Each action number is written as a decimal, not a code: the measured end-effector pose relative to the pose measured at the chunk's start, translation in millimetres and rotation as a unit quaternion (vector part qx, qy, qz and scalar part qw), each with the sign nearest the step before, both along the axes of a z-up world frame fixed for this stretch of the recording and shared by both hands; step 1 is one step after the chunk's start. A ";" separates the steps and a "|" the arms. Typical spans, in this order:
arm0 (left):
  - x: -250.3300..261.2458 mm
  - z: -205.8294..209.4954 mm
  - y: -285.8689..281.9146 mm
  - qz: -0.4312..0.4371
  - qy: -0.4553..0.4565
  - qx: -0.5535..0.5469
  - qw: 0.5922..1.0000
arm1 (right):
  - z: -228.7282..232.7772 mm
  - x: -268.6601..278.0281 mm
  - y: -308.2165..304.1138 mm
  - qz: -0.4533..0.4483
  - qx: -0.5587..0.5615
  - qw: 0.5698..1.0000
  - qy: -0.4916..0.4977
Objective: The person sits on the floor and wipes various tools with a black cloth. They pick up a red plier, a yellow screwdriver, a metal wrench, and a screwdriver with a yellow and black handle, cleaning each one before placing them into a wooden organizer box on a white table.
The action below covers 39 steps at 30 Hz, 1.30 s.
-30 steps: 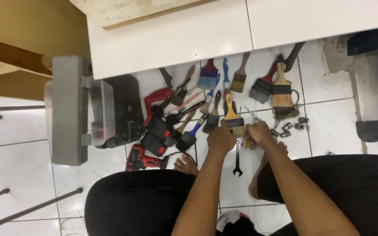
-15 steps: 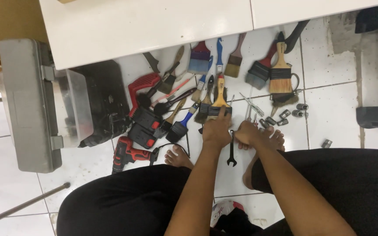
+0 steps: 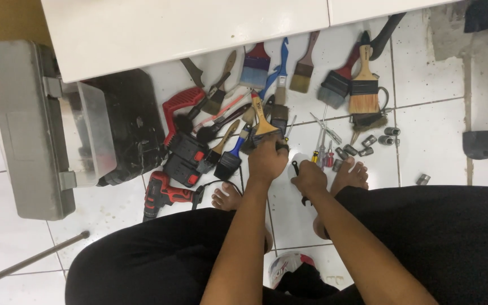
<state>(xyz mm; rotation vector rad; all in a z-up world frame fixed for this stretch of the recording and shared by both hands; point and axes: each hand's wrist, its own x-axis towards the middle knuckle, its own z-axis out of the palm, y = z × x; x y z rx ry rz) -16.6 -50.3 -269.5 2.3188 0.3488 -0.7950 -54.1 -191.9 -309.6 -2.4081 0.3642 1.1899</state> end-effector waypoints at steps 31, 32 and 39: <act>19.2 113.2 25.3 0.259 -0.018 -0.158 0.953 | 118.7 115.3 2.7 0.046 0.179 0.980 -0.076; 20.9 118.6 27.0 0.251 -0.032 -0.183 0.950 | 128.9 120.9 2.6 0.046 0.186 0.979 -0.075; 46.9 146.4 48.3 0.180 -0.157 -0.183 0.954 | 253.1 148.0 19.7 0.029 0.223 0.969 -0.105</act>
